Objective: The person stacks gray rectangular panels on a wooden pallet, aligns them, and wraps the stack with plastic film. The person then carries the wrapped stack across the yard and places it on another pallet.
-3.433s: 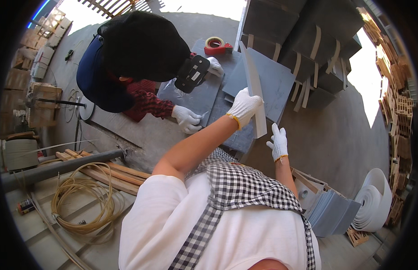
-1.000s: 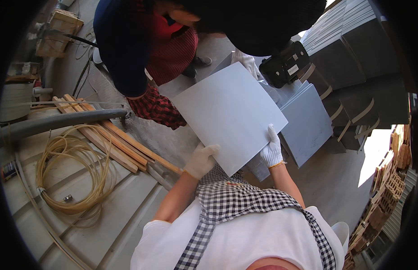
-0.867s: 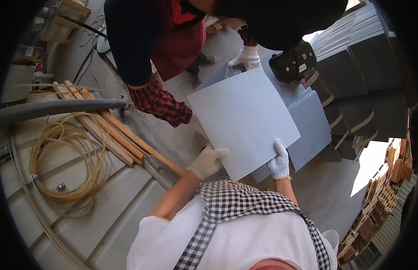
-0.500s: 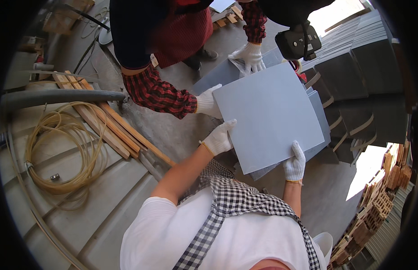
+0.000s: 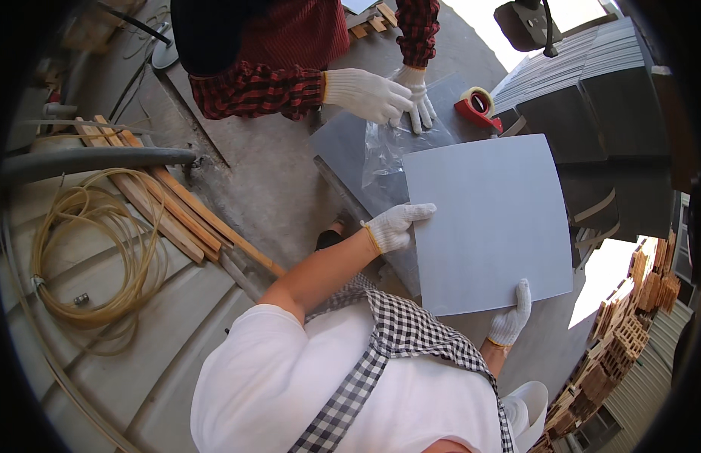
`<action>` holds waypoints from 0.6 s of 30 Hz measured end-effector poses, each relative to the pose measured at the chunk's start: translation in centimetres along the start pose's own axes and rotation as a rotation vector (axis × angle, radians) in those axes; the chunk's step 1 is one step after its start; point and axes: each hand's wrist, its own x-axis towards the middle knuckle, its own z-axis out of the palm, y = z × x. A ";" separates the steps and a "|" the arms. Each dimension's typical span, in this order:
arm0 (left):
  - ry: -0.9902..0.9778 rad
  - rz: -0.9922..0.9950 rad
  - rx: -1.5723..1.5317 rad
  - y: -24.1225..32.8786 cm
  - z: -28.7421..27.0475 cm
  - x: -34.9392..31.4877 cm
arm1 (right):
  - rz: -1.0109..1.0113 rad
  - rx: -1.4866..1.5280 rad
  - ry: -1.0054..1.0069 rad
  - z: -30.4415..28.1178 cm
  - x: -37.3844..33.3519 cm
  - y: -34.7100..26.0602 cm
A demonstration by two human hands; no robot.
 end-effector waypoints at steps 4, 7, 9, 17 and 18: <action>-0.065 -0.074 0.047 -0.4 -0.2 1.4 | -0.206 -0.555 -0.040 -0.7 -2.7 -0.7; -0.084 -0.146 0.035 -0.2 1.6 1.5 | -0.206 -0.467 0.032 1.7 -4.6 -2.1; -0.010 -0.075 0.033 -0.1 1.8 2.0 | -0.152 -0.317 0.075 1.9 -5.4 -2.7; 0.692 0.722 2.111 7.5 -1.1 8.8 | -0.159 -0.223 0.129 1.4 -7.6 -4.3; 0.789 0.563 2.282 8.3 -1.4 8.5 | -0.152 -0.194 0.121 1.3 -7.5 -4.3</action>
